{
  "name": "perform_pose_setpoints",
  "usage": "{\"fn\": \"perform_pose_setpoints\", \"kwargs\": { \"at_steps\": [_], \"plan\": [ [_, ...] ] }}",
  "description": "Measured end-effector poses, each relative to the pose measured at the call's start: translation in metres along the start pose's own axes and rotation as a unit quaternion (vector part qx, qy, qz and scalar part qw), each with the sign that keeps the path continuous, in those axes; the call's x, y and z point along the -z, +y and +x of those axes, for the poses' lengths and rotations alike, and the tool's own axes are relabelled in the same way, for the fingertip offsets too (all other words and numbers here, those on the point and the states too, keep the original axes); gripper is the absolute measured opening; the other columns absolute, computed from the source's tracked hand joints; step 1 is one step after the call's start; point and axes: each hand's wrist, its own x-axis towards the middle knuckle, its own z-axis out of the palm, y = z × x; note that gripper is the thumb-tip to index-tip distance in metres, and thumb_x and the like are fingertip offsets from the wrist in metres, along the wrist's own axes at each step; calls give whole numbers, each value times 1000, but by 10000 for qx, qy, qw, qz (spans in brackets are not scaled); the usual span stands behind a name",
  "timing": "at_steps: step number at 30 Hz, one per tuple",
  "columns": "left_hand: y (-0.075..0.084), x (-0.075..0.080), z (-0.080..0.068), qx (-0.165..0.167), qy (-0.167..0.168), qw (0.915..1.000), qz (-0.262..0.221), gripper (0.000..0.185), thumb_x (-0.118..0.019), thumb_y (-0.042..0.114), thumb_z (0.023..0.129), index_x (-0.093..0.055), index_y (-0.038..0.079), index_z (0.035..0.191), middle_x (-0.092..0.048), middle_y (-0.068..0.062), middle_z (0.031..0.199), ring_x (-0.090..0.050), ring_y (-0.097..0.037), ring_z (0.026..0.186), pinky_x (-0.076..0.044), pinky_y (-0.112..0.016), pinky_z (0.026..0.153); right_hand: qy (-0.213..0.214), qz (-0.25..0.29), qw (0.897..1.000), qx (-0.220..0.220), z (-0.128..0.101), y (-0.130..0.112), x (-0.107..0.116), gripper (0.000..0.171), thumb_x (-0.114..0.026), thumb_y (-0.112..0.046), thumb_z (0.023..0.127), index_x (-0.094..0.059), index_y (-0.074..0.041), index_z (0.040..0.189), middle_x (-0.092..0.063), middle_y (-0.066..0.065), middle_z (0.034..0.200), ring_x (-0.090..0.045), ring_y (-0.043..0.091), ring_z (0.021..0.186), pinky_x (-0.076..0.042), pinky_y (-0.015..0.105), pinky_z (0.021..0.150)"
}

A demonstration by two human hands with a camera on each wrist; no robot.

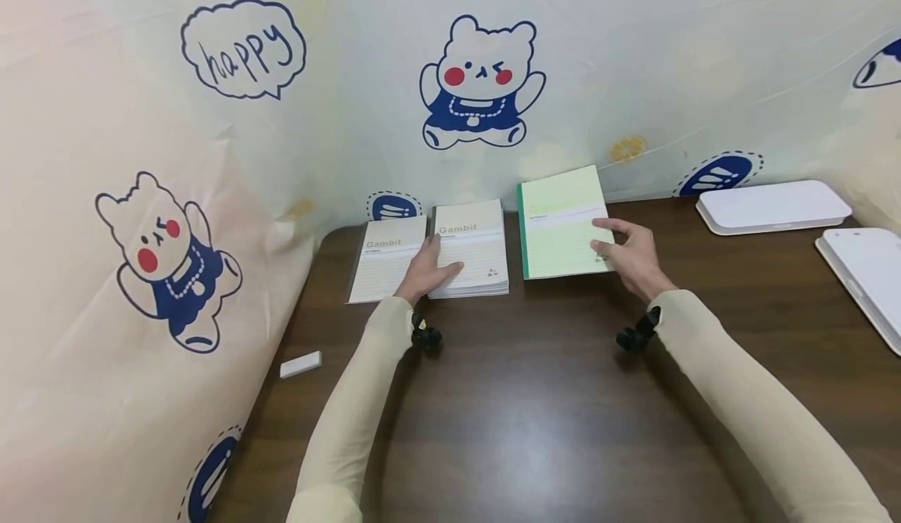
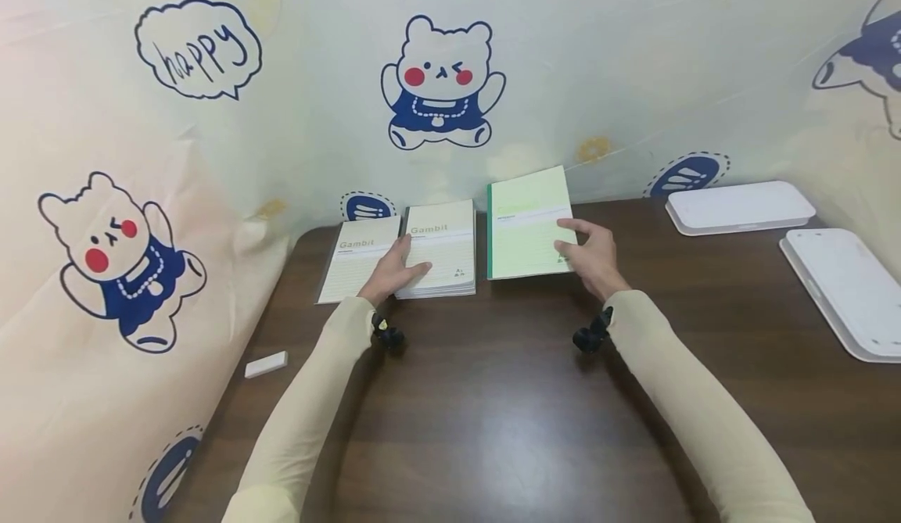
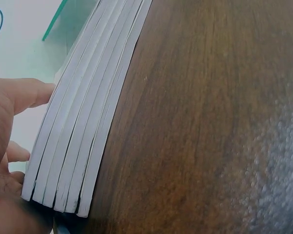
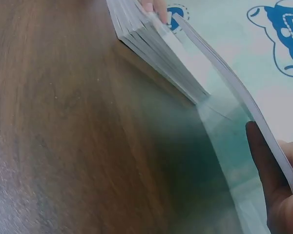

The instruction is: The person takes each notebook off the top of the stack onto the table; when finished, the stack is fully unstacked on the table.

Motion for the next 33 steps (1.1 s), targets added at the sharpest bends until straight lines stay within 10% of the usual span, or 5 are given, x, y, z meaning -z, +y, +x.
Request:
{"fn": "perform_pose_setpoints", "kwargs": {
  "at_steps": [16, 20, 25, 33],
  "plan": [
    [-2, 0, 2, 45, -79, 9999, -80, 91, -62, 42, 90, -8, 9, 156, -6, -12, 164, -9, -28, 151, -15, -43, 123, -439, -1023, 9937, -135, 10, 28, -26, 46, -56, -11, 96, -49, -9, 141, -29, 21, 156, -27, 10, 39, -35, 27, 42],
    [-3, 2, 3, 46, -70, 9999, -98, 92, -62, 42, 90, -8, 9, 156, -5, -11, 164, -9, -28, 151, -15, -42, 123, -359, -1766, 9836, 118, 10, 24, -33, 45, -53, -9, 95, -49, -3, 139, -38, 26, 148, -57, 29, 82, -50, 38, 70],
    [-1, 4, 1, 60, -52, 9999, -151, 92, -63, 41, 90, -8, 9, 156, -6, -11, 164, -9, -28, 151, -15, -43, 123, -218, -2347, 9709, 421, 7, 16, -41, 43, -48, -4, 91, -51, 5, 134, -46, 35, 130, -36, 48, 125, -29, 58, 108],
    [1, 2, 2, 98, -47, 9998, -195, 92, -64, 41, 89, -9, 10, 156, -7, -12, 164, -9, -28, 151, -15, -43, 123, -244, -3055, 9502, 559, 3, 5, -43, 44, -50, -3, 89, -53, 8, 131, -43, 36, 120, -30, 43, 105, -30, 52, 90]
  ]
}}
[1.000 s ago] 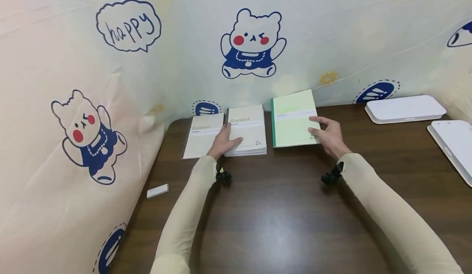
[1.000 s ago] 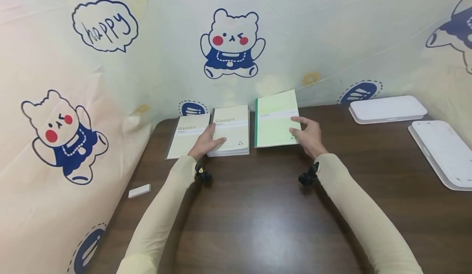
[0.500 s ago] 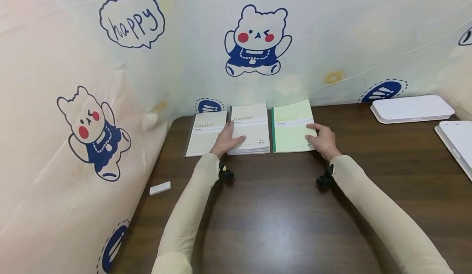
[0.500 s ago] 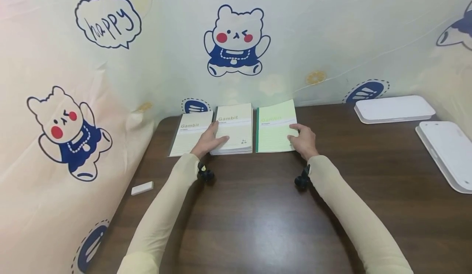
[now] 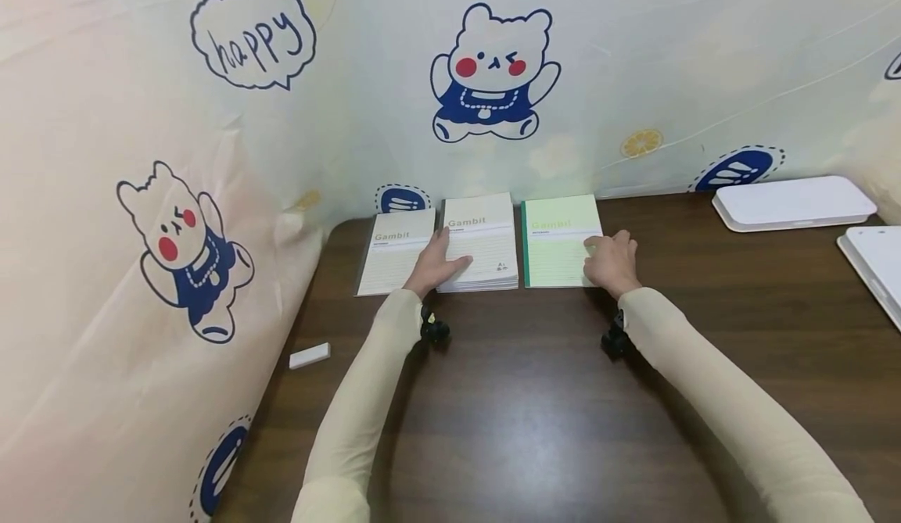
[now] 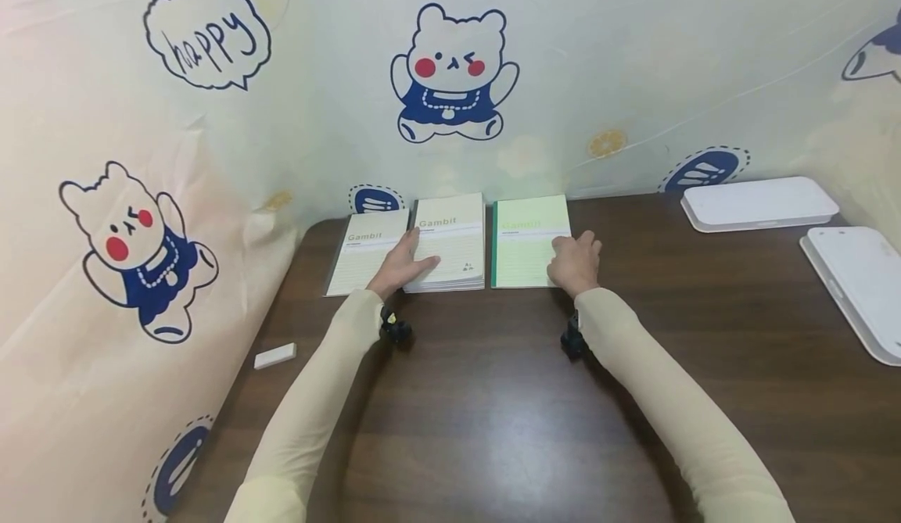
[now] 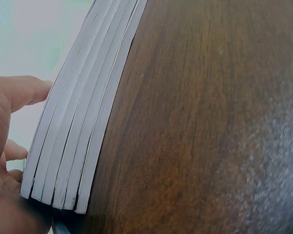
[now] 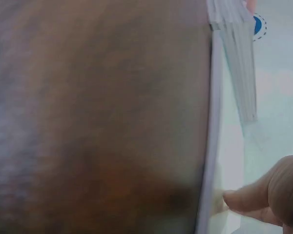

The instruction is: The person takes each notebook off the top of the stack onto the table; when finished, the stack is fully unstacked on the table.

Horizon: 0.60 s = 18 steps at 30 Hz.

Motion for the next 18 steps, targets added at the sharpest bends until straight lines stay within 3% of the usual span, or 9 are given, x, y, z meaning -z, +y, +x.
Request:
{"fn": "perform_pose_setpoints", "kwargs": {
  "at_steps": [6, 11, 18],
  "plan": [
    [-1, 1, 1, 84, 17, 10000, 34, 92, -63, 41, 89, -9, 12, 156, -7, -10, 164, -9, -27, 151, -16, -43, 123, 163, 556, 9967, 566, 11, -27, -3, 51, -53, -12, 94, -43, 0, 142, -33, 33, 139, -33, 46, 126, -35, 57, 103],
    [1, 1, 1, 9, 61, 10000, 21, 91, -63, 40, 89, -10, 11, 156, -8, -11, 164, -12, -28, 151, -17, -42, 123, -426, 1068, 9864, 1177, 20, -63, -24, 64, -59, -23, 95, -31, -8, 151, -34, 23, 151, -41, 43, 131, -39, 57, 106],
    [-1, 0, -1, -84, 10, 9999, 62, 92, -63, 41, 89, -9, 9, 156, -8, -13, 164, -13, -29, 151, -18, -43, 122, -1305, 738, 9841, 948, 17, -88, -69, 77, -58, -33, 96, -17, -3, 154, -15, 23, 160, -12, 39, 149, -21, 53, 120]
  ]
}}
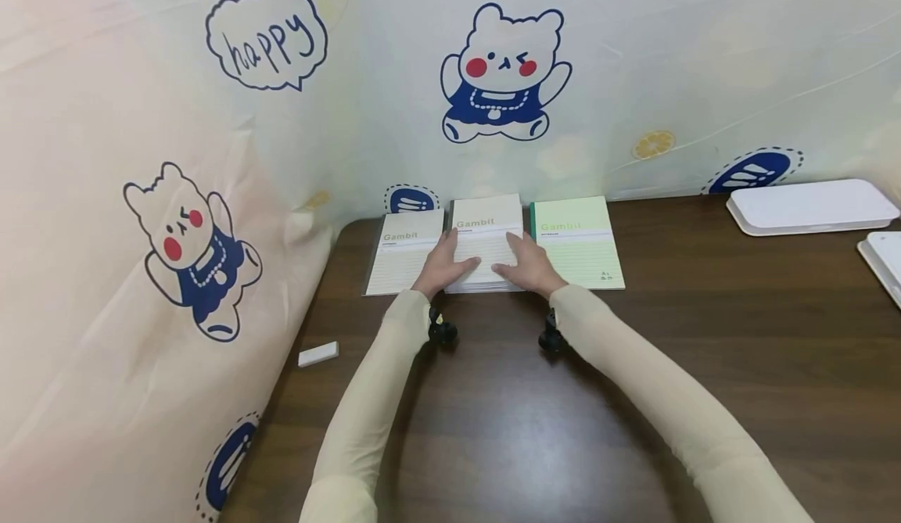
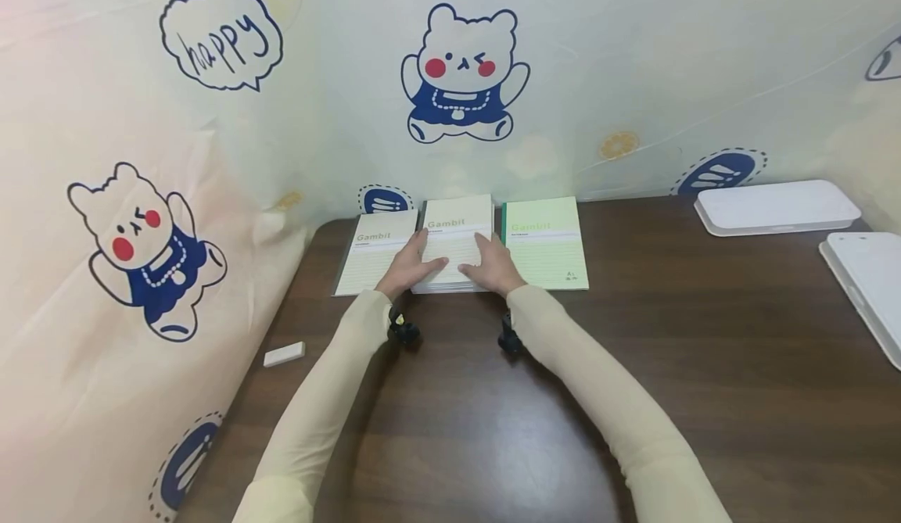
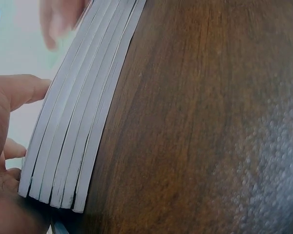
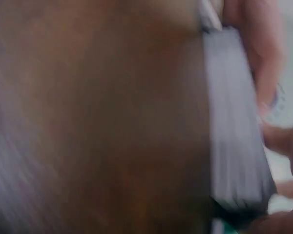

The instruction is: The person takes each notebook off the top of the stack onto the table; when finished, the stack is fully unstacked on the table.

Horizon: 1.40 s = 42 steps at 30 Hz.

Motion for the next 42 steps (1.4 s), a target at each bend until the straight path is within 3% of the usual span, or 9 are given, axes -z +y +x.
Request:
{"fn": "perform_pose_setpoints", "kwargs": {
  "at_steps": [4, 14, 24, 29, 34, 38, 42],
  "plan": [
    [-1, -2, 2, -41, 48, 10000, 17, 92, -63, 41, 89, -10, 9, 156, -8, -13, 164, -15, -30, 150, -19, -44, 122, 115, -92, 9998, -92, 2, 0, -11, 77, -58, -33, 96, -19, 1, 153, -10, 26, 160, -13, 39, 149, -23, 51, 119],
    [-1, -2, 4, 33, 89, 9999, 75, 91, -63, 41, 89, -10, 10, 156, -8, -11, 164, -16, -29, 150, -20, -43, 121, 207, 51, 9996, -169, 3, 0, -15, 75, -57, -32, 96, -20, 0, 153, -8, 26, 160, -13, 39, 149, -22, 52, 120],
    [-4, -5, 1, 45, 151, 9999, 57, 91, -64, 41, 89, -11, 11, 156, -11, -10, 164, -16, -27, 150, -21, -42, 121, 569, 294, 9967, -492, 5, -4, -23, 71, -62, -24, 94, -26, 0, 151, -21, 22, 159, -21, 35, 148, -26, 49, 119],
    [-4, -8, 0, -1, 282, 9994, -181, 84, -63, 36, 91, -16, 11, 156, -14, -11, 163, -17, -27, 150, -21, -41, 122, 757, 711, 9904, -908, 5, -5, -20, 73, -66, -17, 91, -28, 0, 151, -30, 19, 157, -27, 33, 146, -28, 46, 118],
    [-5, -13, -4, 161, 199, 9989, -398, 78, -57, 34, 94, -14, 14, 156, -12, -7, 164, -16, -25, 151, -19, -41, 122, 741, 851, 9862, -1215, 1, -6, -16, 73, -68, -12, 89, -29, -1, 150, -33, 17, 155, -31, 32, 145, -32, 44, 117],
    [-4, -13, -4, 173, 160, 9988, -440, 74, -52, 33, 96, -13, 14, 156, -10, -9, 164, -12, -26, 151, -17, -42, 123, 838, 813, 9856, -1225, -6, -9, -6, 69, -67, -7, 88, -34, 0, 148, -39, 17, 153, -35, 32, 142, -35, 43, 115],
    [-2, -10, -5, 224, 287, 9985, -407, 70, -49, 32, 99, -13, 12, 156, -8, -10, 164, -12, -27, 151, -16, -42, 123, 869, 1127, 9829, -1166, -7, -6, 5, 66, -65, 0, 86, -40, -3, 146, -40, 17, 152, -35, 32, 142, -41, 42, 111]
  ]
}}
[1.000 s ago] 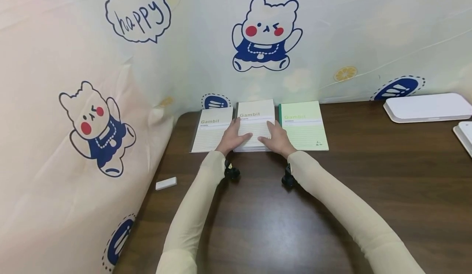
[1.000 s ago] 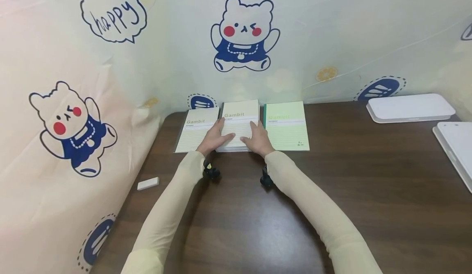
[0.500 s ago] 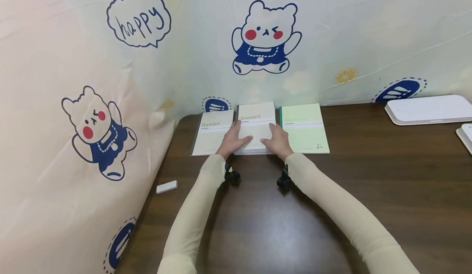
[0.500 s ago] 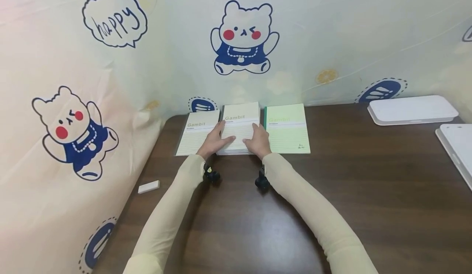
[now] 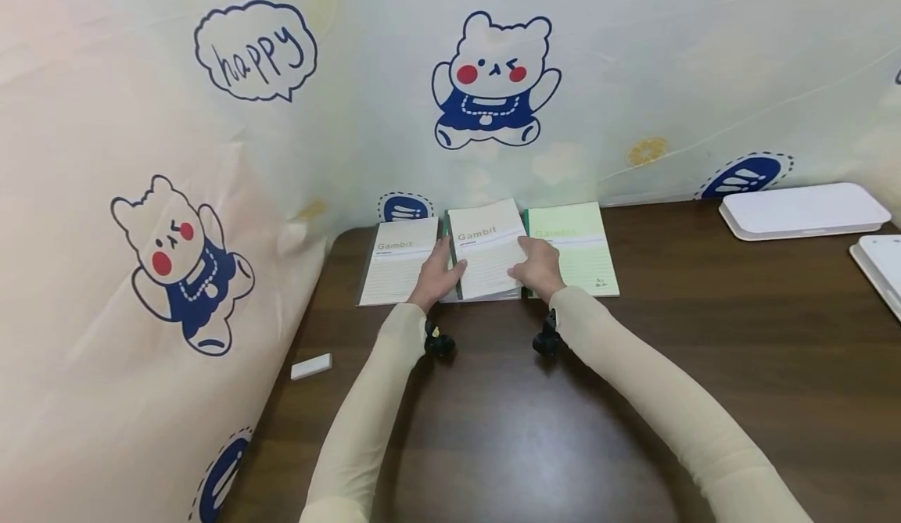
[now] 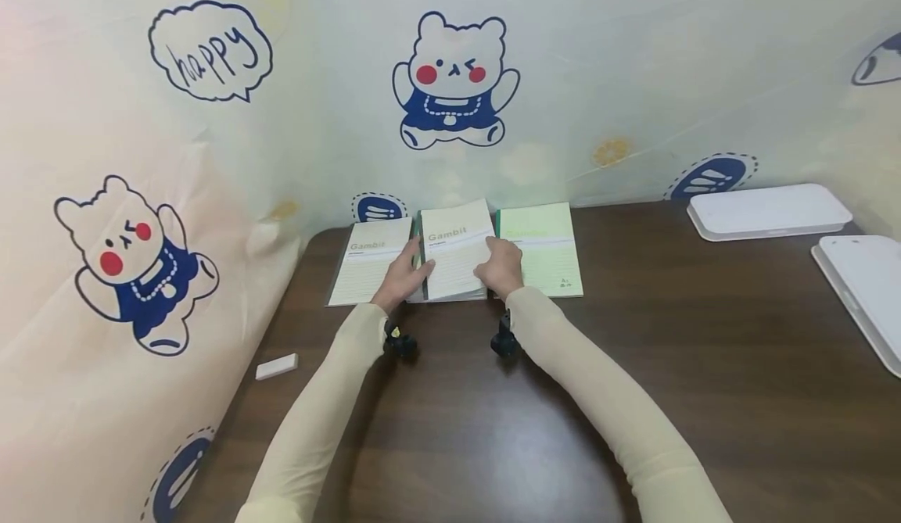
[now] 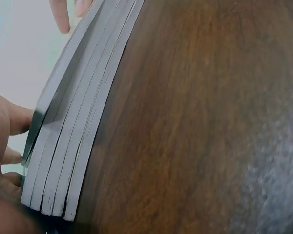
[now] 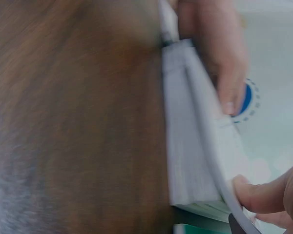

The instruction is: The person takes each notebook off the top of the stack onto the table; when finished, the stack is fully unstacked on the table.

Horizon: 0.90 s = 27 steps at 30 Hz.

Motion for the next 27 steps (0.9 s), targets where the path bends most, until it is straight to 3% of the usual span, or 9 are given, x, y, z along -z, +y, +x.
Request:
{"fn": "perform_pose_setpoints", "kwargs": {
  "at_steps": [5, 10, 13, 15, 17, 19, 23, 27],
  "plan": [
    [1, -1, 0, 65, -13, 10000, 71, 69, -48, 34, 99, -16, 11, 156, -8, -11, 164, -12, -28, 151, -17, -42, 123, -366, 532, 9979, -47, 7, 7, 15, 52, -63, -1, 88, -52, -8, 139, -42, 16, 150, -38, 33, 138, -47, 45, 103],
    [-6, 3, -4, 280, 27, 9994, -181, 62, -38, 33, 102, -16, 13, 156, -5, -7, 165, -7, -25, 152, -11, -40, 124, -524, 691, 9961, 167, 7, 10, 22, 38, -61, -11, 93, -59, -9, 131, -46, 14, 146, -40, 31, 136, -46, 44, 104],
    [-8, 5, -6, 291, 108, 9992, -243, 60, -37, 28, 101, -16, 13, 156, -5, -7, 165, -6, -24, 152, -9, -39, 124, -489, 766, 9952, 368, 6, 15, 27, 37, -61, -11, 93, -60, -12, 130, -46, 13, 144, -55, 28, 114, -53, 38, 88],
    [-7, 4, -5, 209, 94, 9996, -174, 61, -39, 25, 101, -16, 11, 156, -5, -9, 164, -6, -25, 152, -10, -40, 124, -387, 893, 9944, 399, 5, 21, 36, 38, -61, -10, 93, -60, -13, 130, -47, 12, 143, -62, 22, 91, -54, 33, 73],
    [-5, 2, -3, 116, 43, 9999, -86, 62, -41, 22, 100, -16, 9, 155, -6, -12, 164, -6, -26, 152, -10, -40, 124, -249, 1125, 9927, 366, 3, 30, 50, 39, -61, -7, 92, -60, -12, 131, -47, 12, 143, -59, 16, 69, -52, 28, 62],
    [-2, 0, -1, 69, -2, 10000, 10, 63, -42, 22, 100, -15, 8, 155, -6, -13, 164, -6, -26, 152, -10, -41, 124, -82, 1361, 9902, 308, 0, 41, 69, 40, -61, -5, 92, -60, -11, 131, -47, 12, 143, -53, 9, 59, -49, 24, 55],
    [4, -4, 2, 15, -10, 9999, 163, 63, -41, 22, 100, -14, 6, 155, -7, -13, 164, -5, -26, 152, -10, -41, 124, 231, 1669, 9852, 312, -13, 64, 116, 44, -61, 0, 90, -56, -3, 134, -51, 17, 136, -47, 2, 60, -46, 17, 54],
    [5, -4, 5, -11, -22, 9995, 330, 63, -39, 22, 100, -13, 5, 155, -6, -14, 163, -5, -27, 152, -10, -41, 124, 528, 1632, 9845, 370, -28, 92, 163, 46, -62, 0, 90, -52, 3, 135, -55, 13, 109, -47, -1, 55, -44, 15, 49]
  ]
}}
